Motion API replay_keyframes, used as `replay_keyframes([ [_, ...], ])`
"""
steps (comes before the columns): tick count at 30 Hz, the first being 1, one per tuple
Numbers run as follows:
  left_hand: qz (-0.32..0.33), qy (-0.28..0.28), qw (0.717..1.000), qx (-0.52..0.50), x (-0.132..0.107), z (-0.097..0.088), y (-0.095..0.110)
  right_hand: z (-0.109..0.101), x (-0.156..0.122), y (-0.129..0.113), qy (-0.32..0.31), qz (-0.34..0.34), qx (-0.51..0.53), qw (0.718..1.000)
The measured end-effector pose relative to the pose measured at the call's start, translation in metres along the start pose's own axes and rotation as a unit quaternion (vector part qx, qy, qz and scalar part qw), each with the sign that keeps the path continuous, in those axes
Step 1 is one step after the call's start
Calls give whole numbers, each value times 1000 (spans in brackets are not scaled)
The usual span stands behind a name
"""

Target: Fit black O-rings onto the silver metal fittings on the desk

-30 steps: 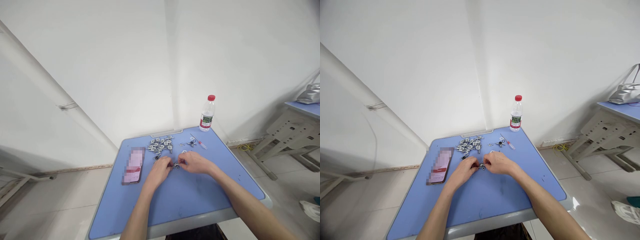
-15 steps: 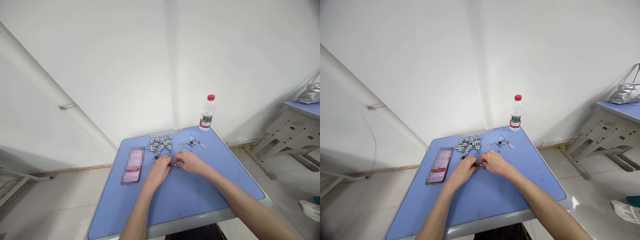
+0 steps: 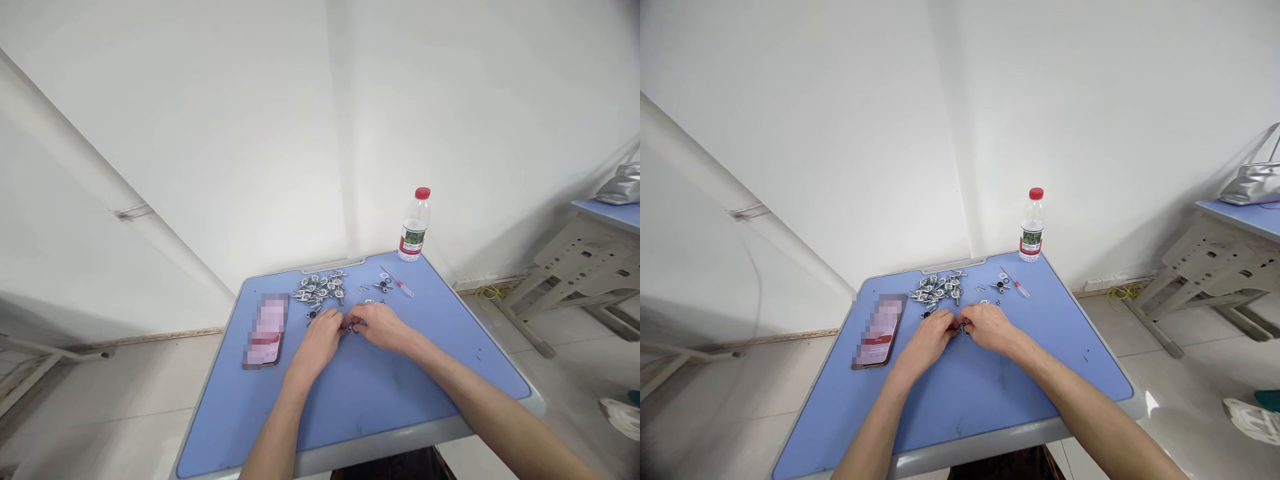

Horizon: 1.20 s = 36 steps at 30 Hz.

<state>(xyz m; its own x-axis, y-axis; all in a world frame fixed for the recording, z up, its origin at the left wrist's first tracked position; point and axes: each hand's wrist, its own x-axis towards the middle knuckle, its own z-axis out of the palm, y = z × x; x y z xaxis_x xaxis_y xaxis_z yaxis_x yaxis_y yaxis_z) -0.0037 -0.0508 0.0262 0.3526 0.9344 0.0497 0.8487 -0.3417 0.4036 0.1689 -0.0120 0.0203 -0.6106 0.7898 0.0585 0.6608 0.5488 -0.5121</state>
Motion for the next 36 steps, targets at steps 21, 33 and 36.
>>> replay_keyframes([
  [21, -8, 4, 1000, -14, -1, 3, -7, -29, -10, 5, -70, -44, 49, 995],
  [33, -31, -4, 999, -20, -1, 1, -7, -60, -10, 46, -155, 83, 7, 984],
  [36, -30, -3, 999, -17, 0, 1, -8, -58, -9, 46, -172, 85, 14, 981],
])
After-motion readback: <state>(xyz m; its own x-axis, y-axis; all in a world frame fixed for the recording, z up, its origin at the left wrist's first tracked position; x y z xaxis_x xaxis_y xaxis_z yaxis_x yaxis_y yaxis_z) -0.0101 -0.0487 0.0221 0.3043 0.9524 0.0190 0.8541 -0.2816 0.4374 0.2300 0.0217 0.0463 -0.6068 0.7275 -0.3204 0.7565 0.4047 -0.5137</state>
